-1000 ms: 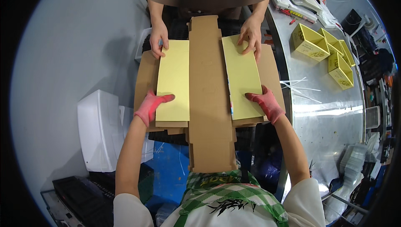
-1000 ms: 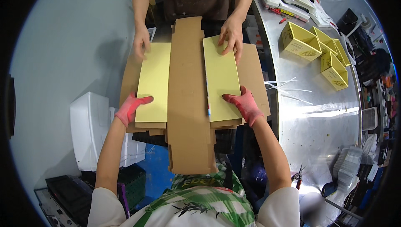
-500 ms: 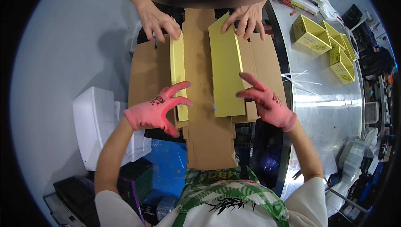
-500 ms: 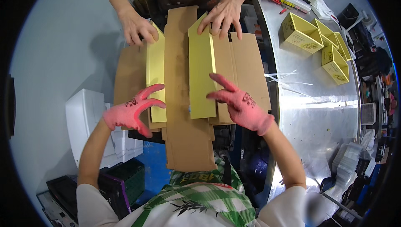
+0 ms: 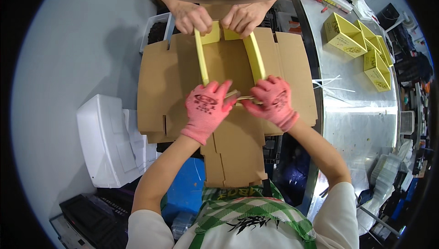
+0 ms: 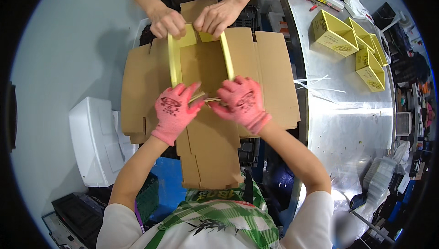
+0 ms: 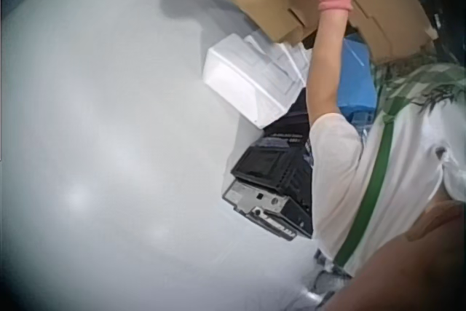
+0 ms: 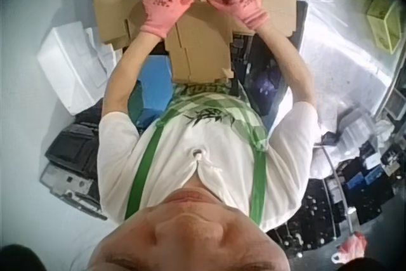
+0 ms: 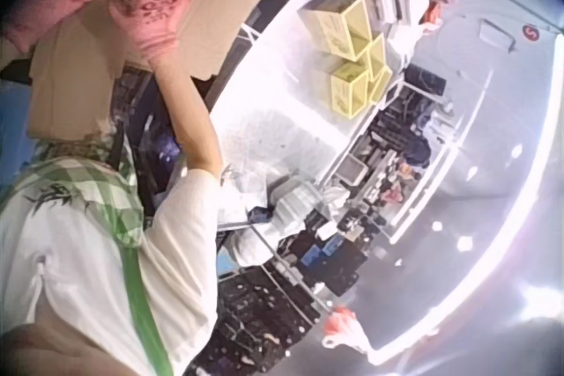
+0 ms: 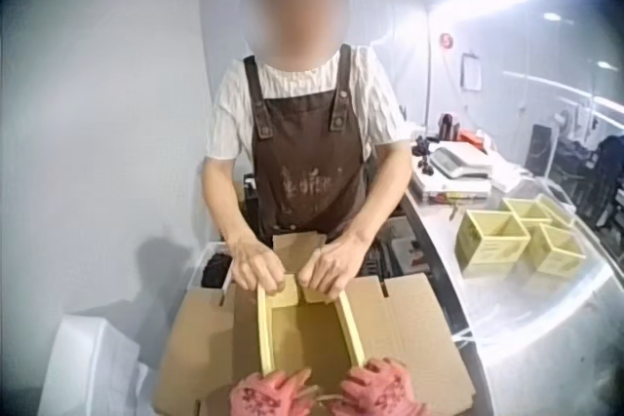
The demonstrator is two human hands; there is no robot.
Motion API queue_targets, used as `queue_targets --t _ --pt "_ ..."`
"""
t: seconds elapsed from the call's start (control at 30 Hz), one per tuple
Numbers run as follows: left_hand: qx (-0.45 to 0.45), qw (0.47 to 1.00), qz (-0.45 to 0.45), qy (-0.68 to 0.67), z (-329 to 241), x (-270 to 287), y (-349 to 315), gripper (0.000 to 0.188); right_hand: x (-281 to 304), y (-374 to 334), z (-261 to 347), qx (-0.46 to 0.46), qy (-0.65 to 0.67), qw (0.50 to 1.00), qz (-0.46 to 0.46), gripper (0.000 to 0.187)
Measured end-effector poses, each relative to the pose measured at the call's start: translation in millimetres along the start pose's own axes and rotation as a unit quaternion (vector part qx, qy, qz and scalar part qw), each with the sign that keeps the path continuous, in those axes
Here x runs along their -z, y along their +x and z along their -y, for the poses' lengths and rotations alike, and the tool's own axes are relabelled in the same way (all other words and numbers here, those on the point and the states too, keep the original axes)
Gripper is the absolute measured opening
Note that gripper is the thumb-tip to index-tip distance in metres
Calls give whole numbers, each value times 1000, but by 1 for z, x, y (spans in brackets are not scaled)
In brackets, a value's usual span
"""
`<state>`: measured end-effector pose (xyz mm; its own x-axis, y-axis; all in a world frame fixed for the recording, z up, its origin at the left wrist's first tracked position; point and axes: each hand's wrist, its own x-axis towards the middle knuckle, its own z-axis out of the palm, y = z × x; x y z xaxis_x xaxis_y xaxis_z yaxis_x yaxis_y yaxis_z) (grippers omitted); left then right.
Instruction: The person folds flat cardboard pieces into rectangular yellow boxes with assistance from a coworker. They repeatedly fold the sides and secure the boxes, stacking completed units on the table.
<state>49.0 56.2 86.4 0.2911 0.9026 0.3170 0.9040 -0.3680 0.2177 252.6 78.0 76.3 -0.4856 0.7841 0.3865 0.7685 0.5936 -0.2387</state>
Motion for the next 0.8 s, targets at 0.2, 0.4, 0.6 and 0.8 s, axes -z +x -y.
queue_targets --t 0.2,0.4,0.6,0.8 --pt "-68 990 123 11 13 19 0 59 4 10 10 32 -37 997 54 23" --pt "16 999 20 33 9 -7 -3 48 20 -15 5 -167 515 841 -11 53" --pt "-42 996 -27 80 -8 -2 -8 41 18 -120 14 179 2 967 180 63" --pt "-23 999 -3 47 1 -3 -7 37 13 -113 9 257 43 961 93 44"
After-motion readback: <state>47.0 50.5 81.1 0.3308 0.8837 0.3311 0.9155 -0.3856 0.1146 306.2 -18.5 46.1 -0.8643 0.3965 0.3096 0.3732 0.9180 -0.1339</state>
